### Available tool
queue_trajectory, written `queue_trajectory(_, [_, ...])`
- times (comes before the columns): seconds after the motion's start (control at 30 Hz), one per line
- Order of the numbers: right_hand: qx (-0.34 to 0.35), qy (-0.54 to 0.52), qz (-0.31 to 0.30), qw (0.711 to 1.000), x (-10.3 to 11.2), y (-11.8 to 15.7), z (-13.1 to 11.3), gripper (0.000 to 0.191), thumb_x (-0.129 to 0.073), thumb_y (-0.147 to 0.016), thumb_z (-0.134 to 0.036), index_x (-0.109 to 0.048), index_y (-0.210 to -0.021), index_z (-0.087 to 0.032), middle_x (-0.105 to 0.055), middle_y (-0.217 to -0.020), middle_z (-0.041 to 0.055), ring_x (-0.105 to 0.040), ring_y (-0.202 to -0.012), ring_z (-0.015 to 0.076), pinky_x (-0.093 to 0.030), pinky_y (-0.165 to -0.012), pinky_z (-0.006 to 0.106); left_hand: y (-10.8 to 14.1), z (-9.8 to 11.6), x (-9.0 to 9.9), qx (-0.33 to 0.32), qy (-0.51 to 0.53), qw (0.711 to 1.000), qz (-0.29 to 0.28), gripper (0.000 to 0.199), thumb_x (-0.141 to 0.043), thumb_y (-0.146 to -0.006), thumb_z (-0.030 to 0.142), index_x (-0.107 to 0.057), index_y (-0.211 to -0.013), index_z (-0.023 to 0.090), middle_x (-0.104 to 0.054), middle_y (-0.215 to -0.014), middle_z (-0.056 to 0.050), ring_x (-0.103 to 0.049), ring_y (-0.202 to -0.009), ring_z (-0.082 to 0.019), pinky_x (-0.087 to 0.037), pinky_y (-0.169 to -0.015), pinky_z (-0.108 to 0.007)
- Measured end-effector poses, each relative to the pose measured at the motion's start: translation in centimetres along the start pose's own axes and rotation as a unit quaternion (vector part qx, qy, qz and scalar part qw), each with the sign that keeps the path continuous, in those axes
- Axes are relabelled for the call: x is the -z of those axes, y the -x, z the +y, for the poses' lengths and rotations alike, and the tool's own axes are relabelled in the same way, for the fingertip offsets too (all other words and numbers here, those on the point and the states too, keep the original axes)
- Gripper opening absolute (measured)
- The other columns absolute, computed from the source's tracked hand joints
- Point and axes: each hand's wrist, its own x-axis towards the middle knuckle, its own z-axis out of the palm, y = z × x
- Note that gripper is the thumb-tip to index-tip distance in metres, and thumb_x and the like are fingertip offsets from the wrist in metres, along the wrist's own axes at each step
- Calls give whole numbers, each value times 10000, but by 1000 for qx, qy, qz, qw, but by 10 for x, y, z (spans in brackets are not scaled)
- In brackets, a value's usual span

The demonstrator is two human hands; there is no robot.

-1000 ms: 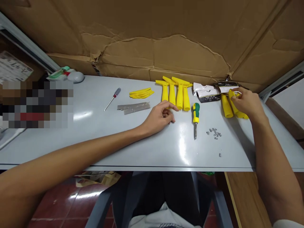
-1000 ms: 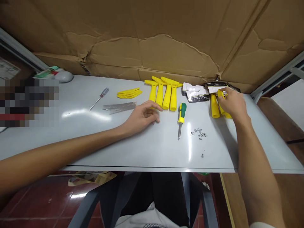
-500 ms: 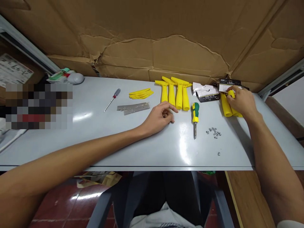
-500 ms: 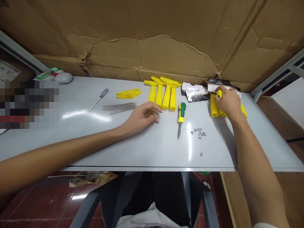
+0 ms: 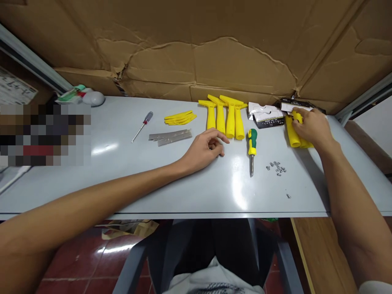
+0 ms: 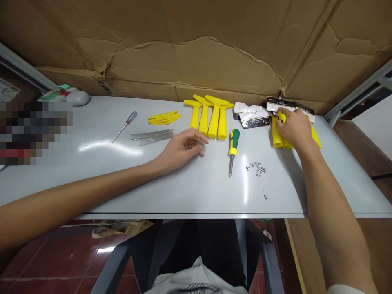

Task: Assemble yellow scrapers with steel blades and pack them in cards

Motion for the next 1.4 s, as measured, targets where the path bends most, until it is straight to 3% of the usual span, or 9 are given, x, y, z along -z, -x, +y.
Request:
queue_trajectory(0.5, [12,-20,3,1000,-15,-7,9,576,-476,-1035,-387,-555,-1592,-259,-621,-1274,267,-553,-1311,405,-433,-1008,479,1,2,0,-5,-15,1000,-16,145,-599,-897,126,-705,-973,191,-645,-1105,-46,-731,-756,-103,-578,-742,-292])
queue_trajectory(0.63, [14,-30,44,998,-2,-2,-1,590,-458,-1056,-453,-550,-1593,-226,-632,-1297,267,-516,-1371,405,-426,-1060,487,1,2,0,-14,-28,999,-14,154,-595,-891,106,-705,-961,188,-646,-1103,-46,-721,-756,-94,-568,-736,-281])
queue_trajectory(0.73, [69,-70,67,993,30,17,-17,469,-527,-1029,-384,-689,-1417,-176,-730,-1090,182,-636,-1146,318,-451,-1001,413,2,1,1,-32,-37,999,-20,197,-592,-869,68,-712,-972,186,-644,-1096,-44,-712,-765,-93,-554,-732,-276])
queue_trajectory(0.83, [173,-132,-9,976,62,59,-25,376,-592,-1020,-497,-752,-1248,-244,-725,-849,72,-614,-741,210,-438,-737,353,2,0,1,-58,-55,997,-23,253,-579,-845,26,-718,-974,193,-651,-1070,-31,-691,-781,-93,-537,-744,-271])
queue_trajectory(0.9, [224,-202,-116,946,70,96,-22,535,-623,-975,-672,-687,-1386,-335,-693,-813,26,-567,-627,178,-437,-612,327,3,0,1,-69,-61,995,-23,260,-569,-850,16,-716,-965,196,-656,-1064,-24,-676,-783,-90,-529,-749,-267])
queue_trajectory(0.93, [243,-220,-150,933,69,115,-18,657,-649,-934,-731,-611,-1492,-386,-689,-880,28,-573,-634,173,-471,-599,323,3,-1,1,-71,-61,995,-24,254,-565,-858,18,-715,-960,196,-657,-1065,-23,-671,-782,-88,-527,-750,-264])
queue_trajectory(1.07, [208,-183,-188,942,41,173,-3,1064,-761,-784,-809,-324,-1688,-458,-624,-1248,84,-583,-658,147,-588,-626,367,4,-2,1,-80,-61,995,-25,251,-556,-875,15,-714,-956,192,-656,-1064,-18,-658,-767,-78,-521,-753,-257])
queue_trajectory(1.27, [119,-204,-65,970,11,182,-12,941,-617,-857,-853,-574,-1574,-244,-648,-1081,96,-634,-730,198,-609,-797,455,3,-4,-1,-107,-83,991,-18,256,-562,-872,9,-711,-956,198,-662,-1077,-23,-636,-770,-87,-511,-746,-260])
queue_trajectory(1.4, [107,-233,-76,964,6,166,-21,899,-598,-832,-891,-706,-1414,-215,-641,-976,78,-678,-843,249,-605,-874,481,3,-5,-1,-114,-91,989,-22,237,-575,-877,21,-710,-954,200,-659,-1069,-22,-632,-764,-85,-513,-738,-252])
